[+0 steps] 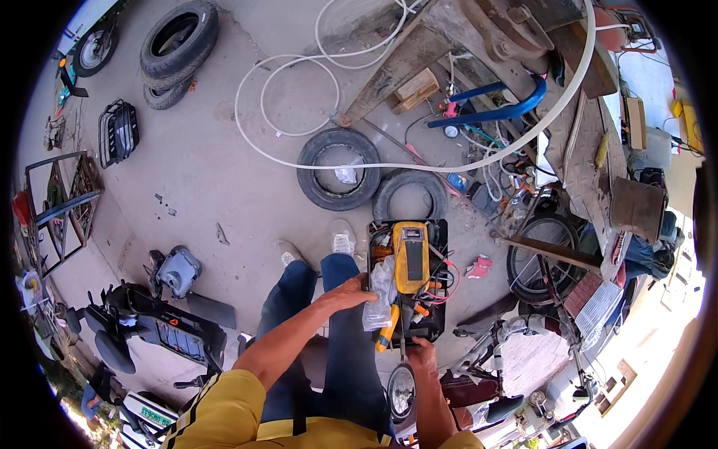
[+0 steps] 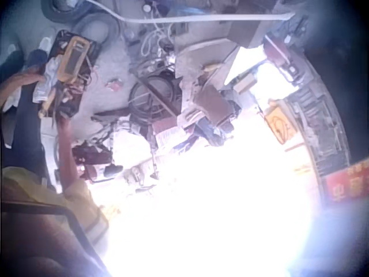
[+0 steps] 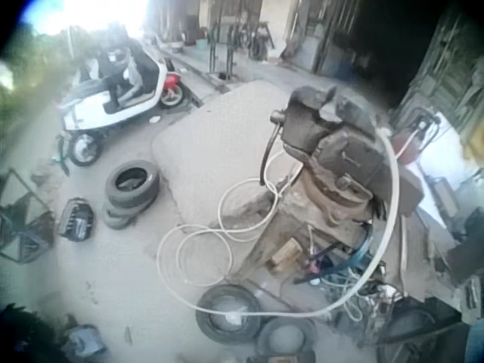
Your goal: The person sits on the ground and uses pliers to strip and cut wires on a disassembled scooter. They handle the wiring harness and connect or adjust wires near the scooter's frame.
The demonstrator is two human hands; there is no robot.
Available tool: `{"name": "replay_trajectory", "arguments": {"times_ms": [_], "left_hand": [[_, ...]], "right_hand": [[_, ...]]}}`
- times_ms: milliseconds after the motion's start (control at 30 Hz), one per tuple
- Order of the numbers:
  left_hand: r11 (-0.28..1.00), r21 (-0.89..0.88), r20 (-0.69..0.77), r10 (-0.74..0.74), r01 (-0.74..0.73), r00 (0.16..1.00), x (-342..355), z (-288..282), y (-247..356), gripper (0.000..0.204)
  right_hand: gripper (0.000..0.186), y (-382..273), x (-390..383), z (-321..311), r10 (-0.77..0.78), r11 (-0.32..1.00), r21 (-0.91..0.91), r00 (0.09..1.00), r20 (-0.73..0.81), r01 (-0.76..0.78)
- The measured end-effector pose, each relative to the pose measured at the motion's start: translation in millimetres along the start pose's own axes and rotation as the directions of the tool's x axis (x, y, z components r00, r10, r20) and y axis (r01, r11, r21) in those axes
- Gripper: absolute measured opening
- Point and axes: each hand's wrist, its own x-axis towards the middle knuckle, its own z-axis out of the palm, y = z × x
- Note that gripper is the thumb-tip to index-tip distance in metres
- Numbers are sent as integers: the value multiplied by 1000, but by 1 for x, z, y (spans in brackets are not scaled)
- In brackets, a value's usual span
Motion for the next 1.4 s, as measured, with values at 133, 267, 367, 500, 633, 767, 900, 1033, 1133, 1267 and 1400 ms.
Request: {"name": "replay_trajectory", "arguments": {"times_ms": [133, 267, 367, 500, 633, 767, 900, 1033, 1133, 1267, 1400], "left_hand": [[972, -178, 91, -136, 151, 986, 104, -65, -60, 63], [836, -543, -61, -127, 73, 990, 170, -119, -102, 56], [781, -622, -179, -67, -60, 982, 206, -163, -127, 61], [724, -622, -349, 85, -298, 933, 233, -209, -151, 64], [795, -485, -533, 62, -365, 844, 213, -228, -126, 65], [845, -300, -663, 149, -442, 734, 197, -219, -155, 63], [939, -6, -594, 273, -344, 757, 114, -184, -164, 44], [964, 150, -436, 262, -218, 861, -16, -121, -72, 25], [946, 247, -307, 283, -211, 909, -36, -89, -57, 25], [841, 491, -123, 323, -226, 938, -24, -80, -46, 27], [722, 646, -185, 463, -247, 867, -14, -68, -107, 45]], "right_hand": [[41, -7, 119, 69, -14, 997, -70, 989, 150, 25], [45, -1, 236, 114, 12, 996, -86, 978, 210, 6], [50, 13, 319, 135, 30, 996, -92, 961, 275, -5], [47, 15, 373, 192, -30, 989, -132, 961, 275, 69], [48, -3, 384, 262, -43, 896, -431, 985, 166, 111], [48, -9, 383, 265, -257, 677, -717, 966, -20, 165], [30, -56, 385, 232, -527, 128, -956, 834, 159, 263], [25, -98, 361, 273, -650, -269, -856, 573, 500, 442], [29, -124, 409, 300, -562, -518, -664, 371, 740, 539], [51, -147, 495, 333, -419, -725, -570, 409, 810, 387], [69, -157, 547, 378, -482, -776, -597, 418, 770, 205]]}}
